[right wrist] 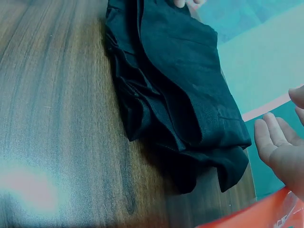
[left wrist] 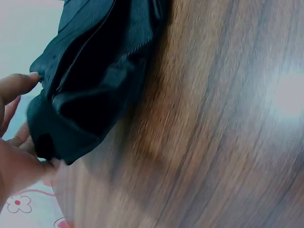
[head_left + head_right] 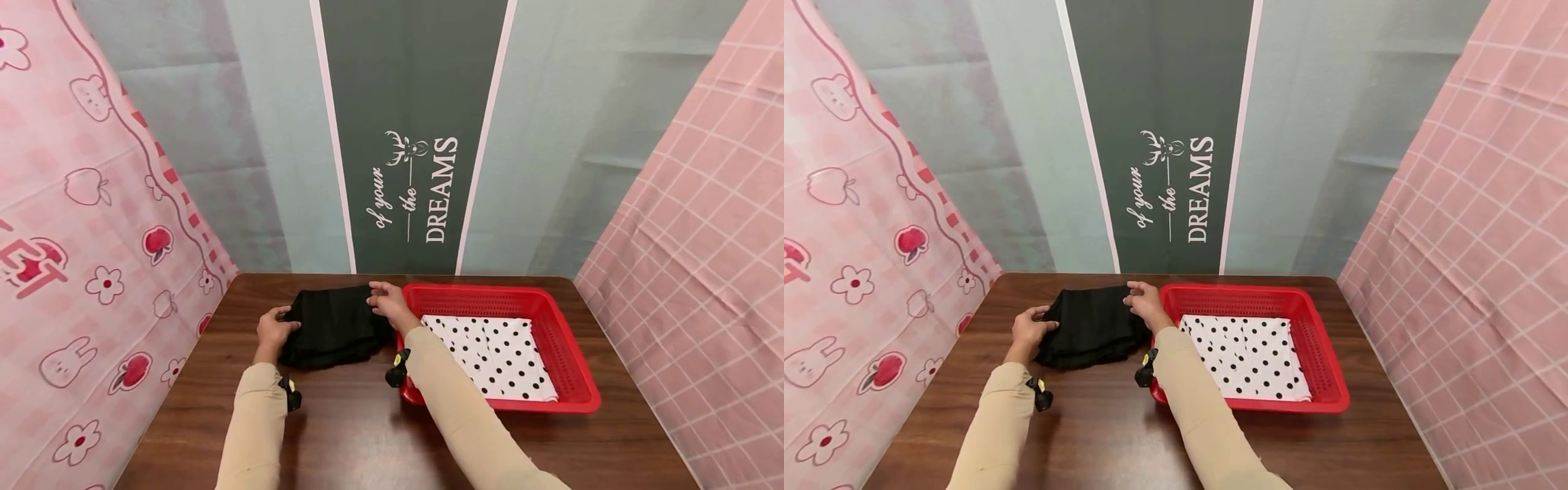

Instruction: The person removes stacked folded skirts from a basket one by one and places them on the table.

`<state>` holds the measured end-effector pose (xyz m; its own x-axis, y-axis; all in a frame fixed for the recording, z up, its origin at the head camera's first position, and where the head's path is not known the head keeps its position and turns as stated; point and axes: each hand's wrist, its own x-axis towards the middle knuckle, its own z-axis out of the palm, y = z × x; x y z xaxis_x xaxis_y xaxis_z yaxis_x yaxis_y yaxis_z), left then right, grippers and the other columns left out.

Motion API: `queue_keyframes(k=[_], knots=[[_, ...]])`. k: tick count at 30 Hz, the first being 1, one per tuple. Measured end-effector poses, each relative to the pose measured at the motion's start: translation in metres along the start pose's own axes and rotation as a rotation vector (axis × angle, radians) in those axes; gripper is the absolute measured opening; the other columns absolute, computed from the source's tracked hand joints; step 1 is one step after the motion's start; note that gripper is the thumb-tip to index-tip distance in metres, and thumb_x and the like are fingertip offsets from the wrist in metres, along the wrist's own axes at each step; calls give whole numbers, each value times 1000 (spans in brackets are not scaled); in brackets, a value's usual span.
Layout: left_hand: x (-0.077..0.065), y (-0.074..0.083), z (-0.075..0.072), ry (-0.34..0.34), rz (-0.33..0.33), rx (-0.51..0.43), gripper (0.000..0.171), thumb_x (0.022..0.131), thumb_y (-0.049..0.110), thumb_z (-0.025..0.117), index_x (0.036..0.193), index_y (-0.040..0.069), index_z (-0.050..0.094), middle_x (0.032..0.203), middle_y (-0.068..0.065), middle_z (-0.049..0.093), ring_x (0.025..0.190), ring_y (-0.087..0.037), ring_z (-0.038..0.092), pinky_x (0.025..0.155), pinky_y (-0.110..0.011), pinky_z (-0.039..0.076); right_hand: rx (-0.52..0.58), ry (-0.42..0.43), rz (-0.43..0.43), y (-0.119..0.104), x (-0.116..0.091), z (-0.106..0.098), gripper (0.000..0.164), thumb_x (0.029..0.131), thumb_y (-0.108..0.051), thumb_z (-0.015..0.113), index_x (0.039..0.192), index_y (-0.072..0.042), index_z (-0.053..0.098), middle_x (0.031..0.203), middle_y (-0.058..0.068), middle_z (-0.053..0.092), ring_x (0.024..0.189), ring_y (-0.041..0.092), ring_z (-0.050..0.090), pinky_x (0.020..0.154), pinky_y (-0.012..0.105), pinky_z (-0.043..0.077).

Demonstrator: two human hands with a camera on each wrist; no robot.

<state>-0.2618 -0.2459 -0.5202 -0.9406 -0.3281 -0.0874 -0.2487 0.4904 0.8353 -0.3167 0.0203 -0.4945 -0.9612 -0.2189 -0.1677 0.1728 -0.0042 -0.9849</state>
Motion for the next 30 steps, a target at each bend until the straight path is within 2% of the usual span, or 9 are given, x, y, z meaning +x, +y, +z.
queue_keyframes(k=[5, 7, 9, 12, 15, 18, 24, 30], knots=[[-5, 0, -5, -186, -100, 72, 69, 79, 19, 72, 132, -11, 40, 132, -33, 37, 119, -46, 36, 96, -52, 33, 15, -21, 7, -1, -3, -3, 45, 89, 1, 54, 134, 2, 46, 130, 25, 45, 103, 29, 57, 88, 42, 46], [-7, -2, -5, -213, -102, 119, 73, 78, 20, 74, 133, -13, 37, 132, -35, 36, 118, -48, 35, 95, -54, 33, 29, -34, 18, -2, -5, -3, 45, 90, 1, 54, 134, 2, 45, 131, 25, 45, 105, 29, 56, 89, 43, 45], [-8, -4, -2, -184, -86, 157, 73, 77, 18, 74, 133, -12, 38, 132, -34, 37, 118, -48, 36, 96, -54, 33, 40, -43, 20, -2, -7, -3, 46, 90, 1, 54, 134, 2, 45, 131, 26, 44, 105, 30, 55, 89, 43, 45], [-6, -5, 4, -94, -42, 188, 71, 77, 15, 74, 134, -8, 38, 132, -31, 39, 118, -47, 36, 96, -53, 32, 44, -47, 11, -3, -9, -3, 46, 89, 1, 54, 135, 2, 45, 131, 26, 44, 104, 29, 56, 88, 43, 46], [-6, -4, 7, -16, -18, 138, 69, 79, 13, 72, 136, -4, 38, 134, -29, 39, 119, -46, 35, 97, -52, 31, 54, -49, -5, -4, -11, -3, 47, 88, 2, 56, 133, 2, 46, 130, 26, 45, 101, 27, 58, 88, 45, 45], [-8, -3, 6, 31, 4, 41, 65, 80, 13, 71, 135, -3, 41, 131, -28, 41, 117, -44, 36, 96, -53, 32, 63, -66, -23, -3, -12, -3, 47, 86, 2, 58, 132, 2, 48, 130, 27, 45, 99, 26, 59, 89, 49, 44], [-14, -4, -1, 34, -2, -139, 60, 83, 16, 70, 134, 2, 44, 133, -26, 41, 119, -40, 38, 95, -52, 33, 67, -91, -51, -5, -19, -8, 47, 85, 2, 59, 131, 0, 49, 130, 28, 44, 99, 24, 58, 89, 51, 42], [-17, -1, -3, 53, 19, -235, 57, 82, 16, 72, 132, 3, 47, 131, -24, 44, 120, -37, 41, 97, -47, 34, 5, -100, -78, -11, -27, -17, 45, 86, 0, 60, 130, -2, 51, 121, 20, 54, 99, 24, 59, 89, 53, 42]])
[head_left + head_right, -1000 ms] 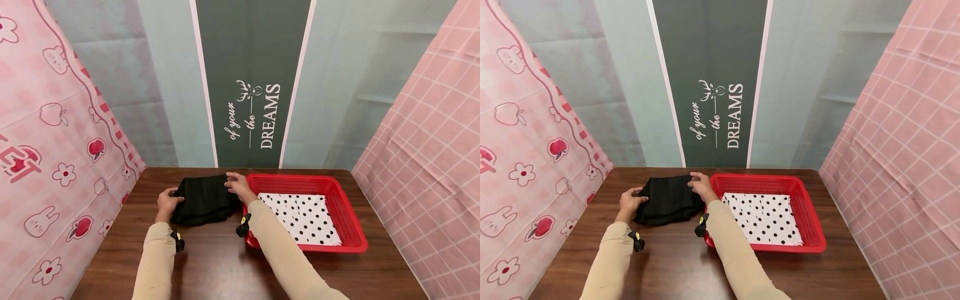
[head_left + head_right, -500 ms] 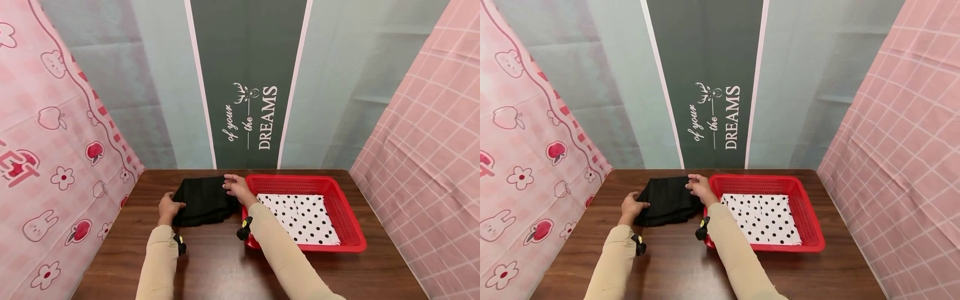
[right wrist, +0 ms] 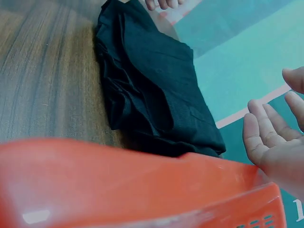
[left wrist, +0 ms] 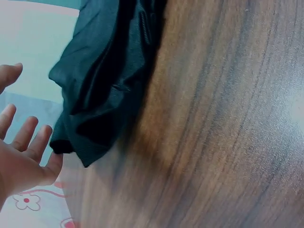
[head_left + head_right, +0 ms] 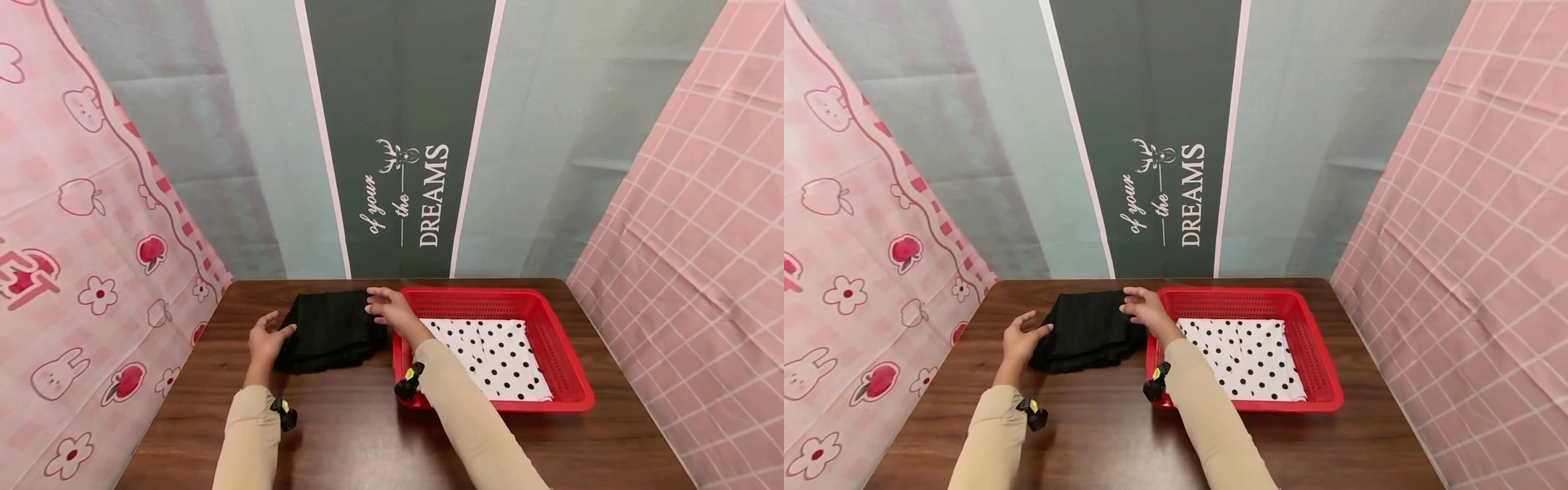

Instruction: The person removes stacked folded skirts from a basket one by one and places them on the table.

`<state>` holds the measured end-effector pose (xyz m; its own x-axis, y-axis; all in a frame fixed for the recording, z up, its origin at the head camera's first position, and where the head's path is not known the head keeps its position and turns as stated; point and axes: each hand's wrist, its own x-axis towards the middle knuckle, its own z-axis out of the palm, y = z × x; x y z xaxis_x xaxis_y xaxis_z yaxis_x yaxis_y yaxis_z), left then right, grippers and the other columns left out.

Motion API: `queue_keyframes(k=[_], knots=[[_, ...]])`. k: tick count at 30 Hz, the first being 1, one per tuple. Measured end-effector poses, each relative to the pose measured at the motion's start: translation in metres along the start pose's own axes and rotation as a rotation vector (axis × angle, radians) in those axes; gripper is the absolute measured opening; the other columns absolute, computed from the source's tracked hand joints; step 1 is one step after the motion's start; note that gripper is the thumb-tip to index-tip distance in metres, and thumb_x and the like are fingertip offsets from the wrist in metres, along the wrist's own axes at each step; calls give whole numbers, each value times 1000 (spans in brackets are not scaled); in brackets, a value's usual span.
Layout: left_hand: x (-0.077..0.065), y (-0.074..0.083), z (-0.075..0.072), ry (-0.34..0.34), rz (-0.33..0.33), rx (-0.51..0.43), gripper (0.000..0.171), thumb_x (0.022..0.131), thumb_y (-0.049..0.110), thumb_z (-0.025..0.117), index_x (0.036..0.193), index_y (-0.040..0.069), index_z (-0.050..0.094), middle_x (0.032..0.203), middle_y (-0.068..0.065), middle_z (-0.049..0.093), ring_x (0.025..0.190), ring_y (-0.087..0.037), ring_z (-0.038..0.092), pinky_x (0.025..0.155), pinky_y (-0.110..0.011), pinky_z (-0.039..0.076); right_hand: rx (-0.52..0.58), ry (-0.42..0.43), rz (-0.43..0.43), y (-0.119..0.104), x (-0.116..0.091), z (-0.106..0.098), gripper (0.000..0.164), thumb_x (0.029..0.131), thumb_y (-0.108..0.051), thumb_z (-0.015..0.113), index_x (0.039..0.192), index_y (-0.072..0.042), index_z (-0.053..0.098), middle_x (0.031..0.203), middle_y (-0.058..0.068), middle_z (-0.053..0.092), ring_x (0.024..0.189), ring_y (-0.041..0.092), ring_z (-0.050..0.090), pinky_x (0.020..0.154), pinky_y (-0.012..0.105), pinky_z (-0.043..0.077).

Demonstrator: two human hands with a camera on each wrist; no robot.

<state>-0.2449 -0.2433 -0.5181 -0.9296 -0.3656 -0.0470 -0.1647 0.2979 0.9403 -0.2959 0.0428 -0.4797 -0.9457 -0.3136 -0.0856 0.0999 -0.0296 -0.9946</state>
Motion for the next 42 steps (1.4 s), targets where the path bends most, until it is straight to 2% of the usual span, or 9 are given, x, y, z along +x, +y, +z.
queue_keyframes(k=[6, 10, 14, 19, 24, 27, 34, 39, 42], knots=[[-7, 9, 3, -38, 26, -128, 59, 80, 13, 74, 132, 3, 46, 129, -24, 46, 120, -36, 44, 96, -43, 38, -87, -49, 27, -9, -12, -5, 45, 85, -5, 64, 129, -5, 52, 114, 15, 60, 100, 24, 61, 87, 51, 44], [-18, 12, 9, -87, 34, -197, 60, 81, 10, 73, 134, 2, 45, 129, -24, 45, 119, -36, 46, 85, -24, 45, -147, -112, 28, -13, -26, -13, 47, 86, -9, 65, 131, -5, 51, 116, 15, 59, 101, 25, 60, 86, 50, 45], [-29, 15, 10, -141, 56, -238, 61, 82, 9, 72, 136, 2, 43, 131, -25, 44, 119, -35, 46, 74, -11, 43, -241, -160, 6, -13, -33, -25, 46, 86, -13, 66, 129, -7, 53, 114, 14, 59, 99, 23, 60, 82, 46, 48], [-40, 26, 8, -193, 83, -237, 63, 84, 10, 70, 138, 5, 41, 133, -25, 43, 119, -37, 45, 81, -17, 44, -339, -193, -23, -21, -41, -34, 45, 86, -15, 66, 129, -9, 54, 111, 11, 60, 95, 21, 60, 75, 40, 51], [-50, 37, 15, -260, 97, -251, 63, 84, 13, 70, 140, 9, 40, 133, -20, 44, 120, -35, 45, 94, -36, 41, -343, -199, -30, -22, -48, -45, 46, 85, -14, 67, 129, -9, 53, 113, 16, 57, 94, 22, 59, 79, 51, 47], [-55, 44, 21, -273, 120, -247, 61, 85, 16, 70, 138, 9, 42, 131, -17, 47, 116, -32, 48, 95, -41, 39, -355, -208, -43, -23, -53, -50, 48, 85, -16, 66, 130, -8, 53, 116, 19, 56, 98, 23, 58, 81, 53, 46], [-64, 58, 34, -301, 154, -228, 54, 86, 21, 69, 134, 11, 47, 125, -13, 52, 108, -25, 53, 93, -40, 41, -374, -238, -60, -33, -70, -59, 48, 87, -14, 65, 131, -4, 50, 117, 20, 55, 102, 26, 56, 82, 46, 48], [-71, 67, 40, -325, 153, -270, 51, 87, 17, 67, 134, 11, 47, 126, -13, 52, 109, -25, 53, 93, -37, 41, -388, -268, -78, -50, -86, -61, 49, 87, -9, 61, 132, 5, 46, 119, 29, 51, 100, 29, 56, 83, 46, 47], [-79, 77, 42, -337, 158, -302, 49, 88, 10, 66, 134, 8, 48, 126, -16, 52, 109, -27, 53, 90, -33, 42, -396, -267, -85, -47, -88, -67, 50, 88, -9, 61, 132, 5, 46, 121, 30, 49, 102, 30, 55, 83, 44, 47]])
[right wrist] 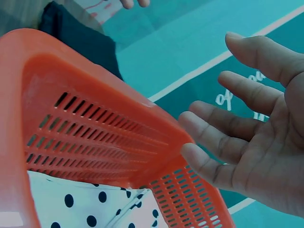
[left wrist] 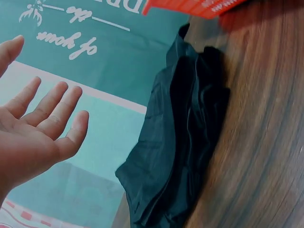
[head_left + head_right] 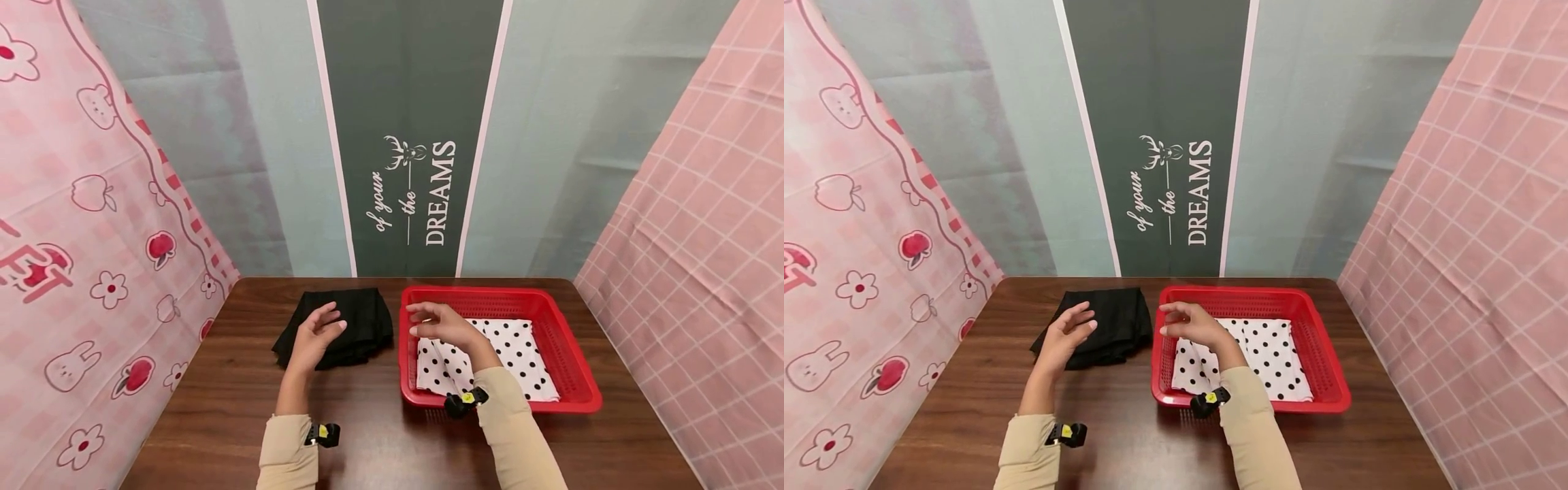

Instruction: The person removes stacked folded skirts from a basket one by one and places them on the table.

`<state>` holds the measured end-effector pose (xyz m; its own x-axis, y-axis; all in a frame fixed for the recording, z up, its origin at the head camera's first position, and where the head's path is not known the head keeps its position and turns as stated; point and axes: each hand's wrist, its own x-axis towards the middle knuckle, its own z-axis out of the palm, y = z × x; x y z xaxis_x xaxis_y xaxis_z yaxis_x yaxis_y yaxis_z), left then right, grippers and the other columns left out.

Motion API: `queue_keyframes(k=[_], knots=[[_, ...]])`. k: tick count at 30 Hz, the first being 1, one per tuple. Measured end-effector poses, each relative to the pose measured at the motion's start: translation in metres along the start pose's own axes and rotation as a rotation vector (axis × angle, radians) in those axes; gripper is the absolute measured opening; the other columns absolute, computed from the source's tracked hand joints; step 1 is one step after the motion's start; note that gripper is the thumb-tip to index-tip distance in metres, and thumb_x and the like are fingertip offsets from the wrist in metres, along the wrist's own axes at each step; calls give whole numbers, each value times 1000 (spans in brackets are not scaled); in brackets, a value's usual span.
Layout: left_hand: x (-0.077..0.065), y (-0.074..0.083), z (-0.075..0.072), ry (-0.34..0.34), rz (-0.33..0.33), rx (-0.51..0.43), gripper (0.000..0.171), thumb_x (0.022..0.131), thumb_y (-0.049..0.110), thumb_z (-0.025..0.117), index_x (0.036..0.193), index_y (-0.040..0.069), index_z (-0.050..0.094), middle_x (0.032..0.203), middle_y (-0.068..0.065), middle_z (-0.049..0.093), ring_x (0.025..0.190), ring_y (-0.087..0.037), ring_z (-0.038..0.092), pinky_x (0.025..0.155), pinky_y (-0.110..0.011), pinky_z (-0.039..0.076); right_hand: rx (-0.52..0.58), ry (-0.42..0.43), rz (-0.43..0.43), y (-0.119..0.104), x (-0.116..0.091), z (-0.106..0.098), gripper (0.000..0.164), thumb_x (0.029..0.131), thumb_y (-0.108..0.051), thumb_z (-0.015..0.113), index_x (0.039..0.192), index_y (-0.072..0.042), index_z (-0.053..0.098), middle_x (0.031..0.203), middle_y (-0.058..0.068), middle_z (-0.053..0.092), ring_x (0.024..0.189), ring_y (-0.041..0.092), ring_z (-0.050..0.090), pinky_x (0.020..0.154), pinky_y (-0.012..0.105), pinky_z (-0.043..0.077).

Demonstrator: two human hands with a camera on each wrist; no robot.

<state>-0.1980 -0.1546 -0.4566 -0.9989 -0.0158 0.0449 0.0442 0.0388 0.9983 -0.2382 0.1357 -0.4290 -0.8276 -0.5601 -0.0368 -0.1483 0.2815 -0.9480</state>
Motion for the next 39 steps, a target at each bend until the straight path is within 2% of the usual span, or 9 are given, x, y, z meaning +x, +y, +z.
queue_keyframes(k=[6, 11, 18, 25, 29, 32, 37, 39], knots=[[-10, 21, 23, -59, 38, -20, 50, 87, 4, 64, 133, -1, 46, 125, -21, 51, 107, -29, 54, 86, -31, 45, -35, 29, -37, 18, -6, -14, 48, 87, -13, 63, 131, 1, 49, 120, 23, 53, 105, 30, 55, 82, 38, 48], [-13, 23, 38, -114, 42, -56, 50, 87, 2, 64, 133, -2, 46, 124, -21, 51, 107, -30, 54, 86, -32, 46, -69, 33, -32, 21, -16, -24, 48, 86, -17, 65, 131, -4, 51, 117, 16, 55, 102, 28, 56, 82, 39, 47], [-16, 21, 54, -179, 75, -76, 50, 87, 0, 63, 133, -6, 44, 124, -25, 50, 109, -36, 53, 85, -30, 47, -26, 48, -6, 26, -27, -35, 48, 87, -12, 64, 132, -4, 50, 121, 18, 52, 112, 36, 49, 85, 41, 47], [-16, 21, 69, -215, 79, -99, 51, 86, -1, 63, 132, -8, 43, 124, -26, 50, 111, -41, 51, 85, -30, 47, -2, 96, 20, 32, -40, -50, 50, 87, -13, 65, 133, -3, 49, 122, 19, 51, 114, 40, 47, 87, 44, 45], [-15, 18, 79, -240, 69, -157, 51, 86, -1, 63, 132, -7, 43, 124, -25, 50, 111, -41, 51, 84, -34, 48, -5, 122, 24, 34, -48, -57, 50, 87, -12, 65, 133, -3, 48, 123, 20, 51, 110, 36, 50, 86, 43, 46], [-12, 12, 87, -253, 69, -183, 50, 86, 1, 64, 132, -6, 44, 123, -24, 51, 108, -35, 55, 83, -35, 49, 6, 143, 33, 32, -54, -60, 50, 87, -9, 63, 133, 0, 47, 124, 22, 50, 105, 33, 53, 84, 42, 46], [-13, 16, 97, -278, 63, -176, 50, 86, 3, 63, 131, -6, 45, 123, -26, 50, 108, -34, 54, 84, -36, 48, 18, 173, 49, 42, -60, -70, 51, 87, -9, 65, 133, 1, 46, 123, 23, 49, 107, 33, 51, 83, 42, 47], [-15, 23, 100, -290, 57, -167, 49, 86, 1, 62, 131, -6, 44, 123, -27, 50, 109, -36, 53, 85, -36, 47, 13, 179, 64, 46, -62, -74, 52, 86, -11, 65, 133, 0, 46, 123, 22, 50, 108, 32, 51, 83, 41, 48]])
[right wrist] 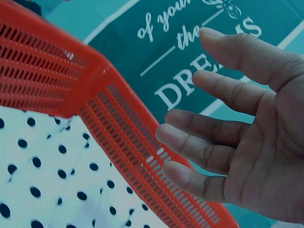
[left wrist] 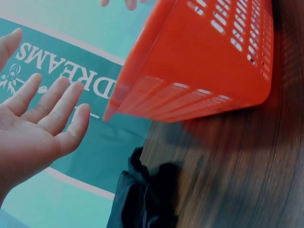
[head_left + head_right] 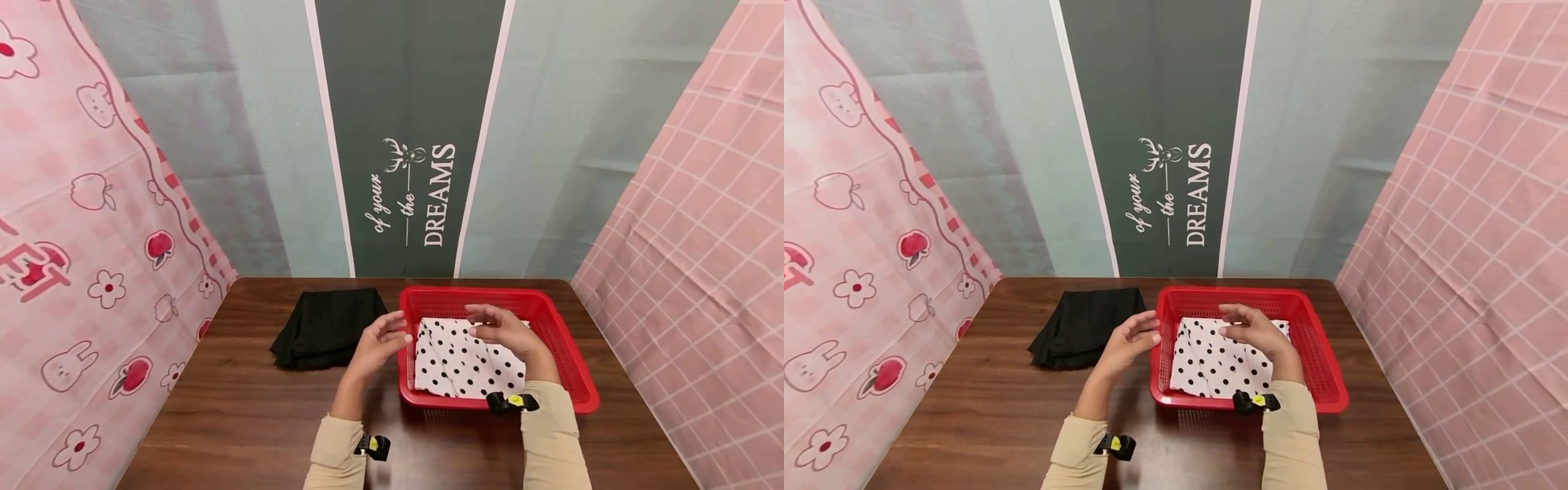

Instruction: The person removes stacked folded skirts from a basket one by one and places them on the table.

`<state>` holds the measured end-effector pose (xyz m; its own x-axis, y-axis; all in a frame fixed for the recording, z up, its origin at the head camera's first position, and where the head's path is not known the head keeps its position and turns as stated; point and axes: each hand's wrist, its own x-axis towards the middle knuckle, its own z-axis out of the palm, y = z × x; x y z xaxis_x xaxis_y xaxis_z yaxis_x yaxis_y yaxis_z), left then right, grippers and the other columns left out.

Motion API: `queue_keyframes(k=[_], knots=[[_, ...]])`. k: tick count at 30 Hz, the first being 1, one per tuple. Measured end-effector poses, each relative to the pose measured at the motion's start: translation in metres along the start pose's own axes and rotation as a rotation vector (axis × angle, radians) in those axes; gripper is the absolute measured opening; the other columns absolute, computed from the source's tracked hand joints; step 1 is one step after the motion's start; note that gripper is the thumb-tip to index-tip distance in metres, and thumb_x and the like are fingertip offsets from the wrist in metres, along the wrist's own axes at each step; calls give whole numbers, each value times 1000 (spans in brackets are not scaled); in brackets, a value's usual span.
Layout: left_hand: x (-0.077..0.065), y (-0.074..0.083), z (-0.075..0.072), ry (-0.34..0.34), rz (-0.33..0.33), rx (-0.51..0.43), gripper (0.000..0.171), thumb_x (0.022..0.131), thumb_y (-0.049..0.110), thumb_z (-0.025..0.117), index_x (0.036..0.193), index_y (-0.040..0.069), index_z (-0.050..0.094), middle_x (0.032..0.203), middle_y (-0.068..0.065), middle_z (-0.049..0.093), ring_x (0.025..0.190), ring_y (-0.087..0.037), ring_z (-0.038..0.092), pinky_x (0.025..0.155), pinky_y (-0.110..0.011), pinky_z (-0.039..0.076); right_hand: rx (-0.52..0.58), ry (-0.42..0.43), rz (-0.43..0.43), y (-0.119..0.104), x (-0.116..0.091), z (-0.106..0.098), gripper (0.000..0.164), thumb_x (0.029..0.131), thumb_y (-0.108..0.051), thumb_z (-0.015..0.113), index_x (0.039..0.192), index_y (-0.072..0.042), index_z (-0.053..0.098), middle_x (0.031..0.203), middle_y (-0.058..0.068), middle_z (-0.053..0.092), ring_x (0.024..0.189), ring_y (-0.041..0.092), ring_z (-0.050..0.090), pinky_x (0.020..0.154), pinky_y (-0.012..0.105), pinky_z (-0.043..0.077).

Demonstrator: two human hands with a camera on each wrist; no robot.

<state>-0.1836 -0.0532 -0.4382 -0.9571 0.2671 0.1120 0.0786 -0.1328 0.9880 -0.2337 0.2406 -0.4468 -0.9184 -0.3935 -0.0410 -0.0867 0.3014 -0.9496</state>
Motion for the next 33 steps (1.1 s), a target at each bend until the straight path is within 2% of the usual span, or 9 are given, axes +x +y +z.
queue_keyframes(k=[2, 7, 12, 17, 22, 30, 33], knots=[[3, -3, 3, -11, 6, 4, 49, 86, 0, 62, 131, -7, 45, 121, -26, 51, 108, -36, 54, 85, -36, 48, -19, 3, 12, 3, -1, -4, 53, 86, -13, 65, 134, 0, 46, 123, 22, 50, 107, 32, 52, 83, 42, 48], [15, -24, 10, -45, 0, -11, 48, 85, 0, 64, 130, -5, 47, 121, -24, 53, 107, -37, 54, 83, -34, 48, -50, 17, 31, 8, -5, -12, 54, 86, -16, 66, 134, -2, 46, 125, 22, 50, 108, 33, 52, 83, 48, 47], [22, -36, 19, -68, -7, -5, 50, 85, 4, 65, 132, -1, 48, 123, -20, 53, 109, -36, 53, 83, -34, 49, -36, 20, 17, 11, -8, -22, 56, 86, -15, 65, 135, 1, 43, 125, 24, 50, 108, 32, 52, 80, 41, 48], [19, -23, 30, -98, 17, 8, 50, 84, 1, 65, 131, -6, 46, 123, -23, 52, 110, -41, 50, 83, -35, 49, -20, 34, 34, 17, -14, -31, 58, 87, -12, 65, 137, 4, 39, 128, 28, 46, 108, 32, 52, 83, 46, 46], [17, -14, 39, -90, 25, 40, 49, 84, 1, 66, 129, -5, 48, 123, -22, 51, 110, -40, 48, 83, -33, 48, -27, 48, 57, 23, -19, -38, 57, 86, -12, 66, 135, 4, 42, 125, 26, 49, 107, 33, 53, 85, 54, 44], [23, -15, 55, -105, -36, 107, 49, 82, 6, 69, 128, 1, 52, 123, -15, 52, 110, -34, 50, 80, -31, 48, -39, 65, 143, 33, -22, -49, 56, 87, -14, 65, 135, 4, 42, 127, 31, 46, 107, 31, 53, 86, 54, 43], [29, -25, 60, -100, -54, 120, 49, 81, 6, 70, 127, 3, 54, 124, -14, 53, 109, -33, 51, 81, -34, 48, -32, 79, 167, 34, -25, -53, 58, 87, -16, 65, 136, 4, 41, 128, 31, 45, 104, 28, 55, 86, 54, 43]])
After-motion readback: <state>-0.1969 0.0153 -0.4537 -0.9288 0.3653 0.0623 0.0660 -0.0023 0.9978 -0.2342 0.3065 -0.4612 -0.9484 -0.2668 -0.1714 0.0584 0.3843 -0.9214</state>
